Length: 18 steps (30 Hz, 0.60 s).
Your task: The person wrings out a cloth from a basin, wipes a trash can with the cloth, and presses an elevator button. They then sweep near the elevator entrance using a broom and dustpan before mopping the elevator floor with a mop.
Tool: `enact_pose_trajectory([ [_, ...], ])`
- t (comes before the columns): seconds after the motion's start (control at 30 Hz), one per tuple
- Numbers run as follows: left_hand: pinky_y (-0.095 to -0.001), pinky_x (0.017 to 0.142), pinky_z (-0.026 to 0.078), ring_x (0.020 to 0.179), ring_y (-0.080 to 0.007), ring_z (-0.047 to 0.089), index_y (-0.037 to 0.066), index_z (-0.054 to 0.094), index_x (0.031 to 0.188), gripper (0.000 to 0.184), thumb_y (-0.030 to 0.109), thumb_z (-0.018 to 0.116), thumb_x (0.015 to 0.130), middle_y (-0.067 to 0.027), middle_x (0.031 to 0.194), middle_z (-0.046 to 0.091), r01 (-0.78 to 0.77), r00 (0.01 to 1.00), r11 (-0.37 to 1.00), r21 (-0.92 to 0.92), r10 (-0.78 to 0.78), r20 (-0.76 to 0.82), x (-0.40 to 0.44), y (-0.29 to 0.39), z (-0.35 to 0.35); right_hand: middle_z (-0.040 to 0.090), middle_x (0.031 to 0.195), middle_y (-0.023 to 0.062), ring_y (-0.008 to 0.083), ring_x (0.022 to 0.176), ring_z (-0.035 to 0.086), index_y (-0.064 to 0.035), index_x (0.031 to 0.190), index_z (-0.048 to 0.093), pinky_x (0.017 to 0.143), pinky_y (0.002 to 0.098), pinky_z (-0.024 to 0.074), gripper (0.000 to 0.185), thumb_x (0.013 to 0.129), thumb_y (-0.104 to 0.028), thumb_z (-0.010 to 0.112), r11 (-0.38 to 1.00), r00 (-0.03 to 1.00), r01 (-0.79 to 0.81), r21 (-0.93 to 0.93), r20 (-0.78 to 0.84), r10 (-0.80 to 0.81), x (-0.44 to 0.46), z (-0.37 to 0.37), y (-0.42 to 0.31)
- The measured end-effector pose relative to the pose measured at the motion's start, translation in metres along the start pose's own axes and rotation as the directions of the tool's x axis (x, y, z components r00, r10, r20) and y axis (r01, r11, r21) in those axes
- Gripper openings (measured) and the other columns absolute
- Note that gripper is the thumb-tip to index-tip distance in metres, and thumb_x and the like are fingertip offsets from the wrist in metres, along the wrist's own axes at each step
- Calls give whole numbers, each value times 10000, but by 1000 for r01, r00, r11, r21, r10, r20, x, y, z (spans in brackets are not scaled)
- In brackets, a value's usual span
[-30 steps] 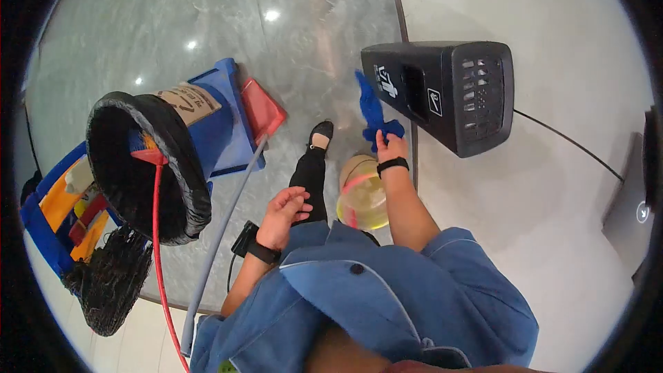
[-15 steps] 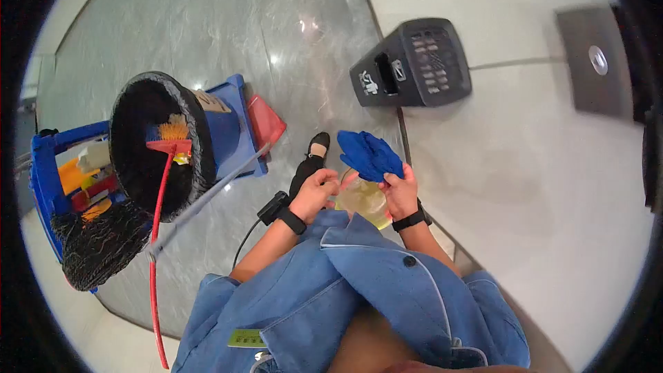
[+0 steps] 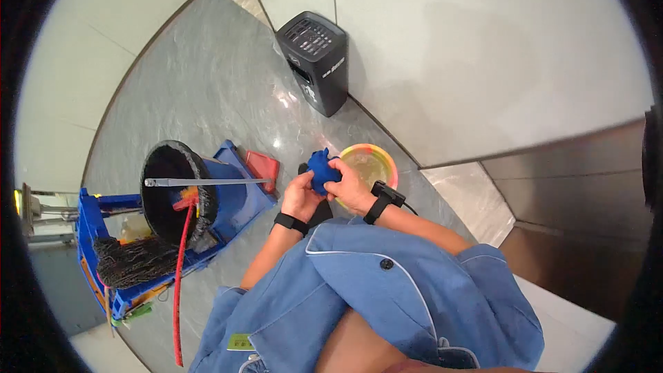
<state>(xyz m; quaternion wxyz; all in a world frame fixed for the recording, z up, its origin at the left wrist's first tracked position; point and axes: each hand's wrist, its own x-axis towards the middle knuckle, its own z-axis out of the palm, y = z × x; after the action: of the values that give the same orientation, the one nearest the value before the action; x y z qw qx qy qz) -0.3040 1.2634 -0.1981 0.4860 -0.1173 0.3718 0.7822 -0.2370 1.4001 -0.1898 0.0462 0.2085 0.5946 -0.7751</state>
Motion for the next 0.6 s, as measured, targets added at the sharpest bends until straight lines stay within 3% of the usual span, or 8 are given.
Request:
enact_pose_trajectory([
  [0.03, -434, 717, 525, 845, -290, 630, -56, 526, 1096, 312, 125, 449, 853, -178, 983, 626, -4, 999, 1000, -26, 3, -47, -9, -3, 11, 561, 913, 103, 115, 563, 543, -1, 1182, 444, 470, 262, 450, 453, 754, 46, 582, 1000, 999, 22, -13, 30, -21, -9, -3, 2],
  [0.13, -422, 691, 524, 817, -281, 634, -63, 527, 1064, 289, 46, 471, 803, -172, 938, 625, -83, 983, 996, 41, 88, -162, -19, -17, 15, 561, 852, 82, 107, 561, 535, -7, 1175, 446, 457, 253, 434, 448, 755, 36, 595, 999, 992, -38, 2, 118, 37, -37, -9, -5],
  [0.17, -410, 725, 504, 830, -242, 622, 19, 565, 957, 188, 14, 467, 796, -105, 931, 631, -73, 966, 989, 127, 102, -239, -19, -21, 10, 555, 782, 59, 97, 557, 525, -15, 1159, 452, 451, 245, 421, 431, 771, -4, 636, 999, 990, -46, -27, 130, 50, -46, -11, -10],
  [0.27, -375, 695, 512, 804, -225, 621, 18, 566, 917, 159, -2, 499, 775, -96, 893, 623, -85, 942, 973, 215, 149, -301, -34, -22, 12, 550, 748, 45, 89, 550, 515, -18, 1164, 444, 451, 244, 419, 435, 792, -54, 667, 997, 990, -75, -1, 117, 75, -55, -15, 12],
  [0.3, -380, 675, 514, 786, -222, 615, 11, 560, 888, 139, -14, 520, 758, -89, 849, 606, -88, 948, 985, 148, 128, -290, -23, -30, -17, 558, 779, 33, 86, 566, 521, -33, 1181, 433, 456, 238, 424, 452, 808, -95, 681, 989, 985, -128, 68, 122, 119, -57, -12, 11],
  [0.4, -373, 701, 502, 800, -232, 595, -25, 503, 1023, 282, -27, 542, 744, -108, 900, 576, -99, 932, 992, 81, 121, -341, -38, -31, -34, 568, 805, 26, 84, 603, 543, -54, 1196, 426, 475, 233, 442, 456, 817, -101, 675, 982, 974, -191, 6, 126, 189, -57, 9, 13],
  [0.47, -361, 714, 494, 815, -228, 582, -22, 470, 1077, 335, -12, 544, 750, -116, 924, 562, -112, 842, 987, 116, 156, -516, -68, -14, -25, 576, 828, 27, 86, 634, 563, -72, 1194, 430, 503, 232, 465, 455, 820, -124, 685, 967, 950, -250, -53, 180, 256, -53, 35, 6],
  [0.6, -359, 710, 491, 831, -220, 570, 4, 463, 1055, 331, -5, 567, 741, -114, 938, 543, -169, 811, 979, 118, 206, -548, -111, 8, -80, 576, 848, 23, 88, 636, 572, -74, 1175, 438, 517, 232, 476, 441, 822, -156, 691, 949, 885, -292, -119, 344, 315, -35, 91, 13],
])
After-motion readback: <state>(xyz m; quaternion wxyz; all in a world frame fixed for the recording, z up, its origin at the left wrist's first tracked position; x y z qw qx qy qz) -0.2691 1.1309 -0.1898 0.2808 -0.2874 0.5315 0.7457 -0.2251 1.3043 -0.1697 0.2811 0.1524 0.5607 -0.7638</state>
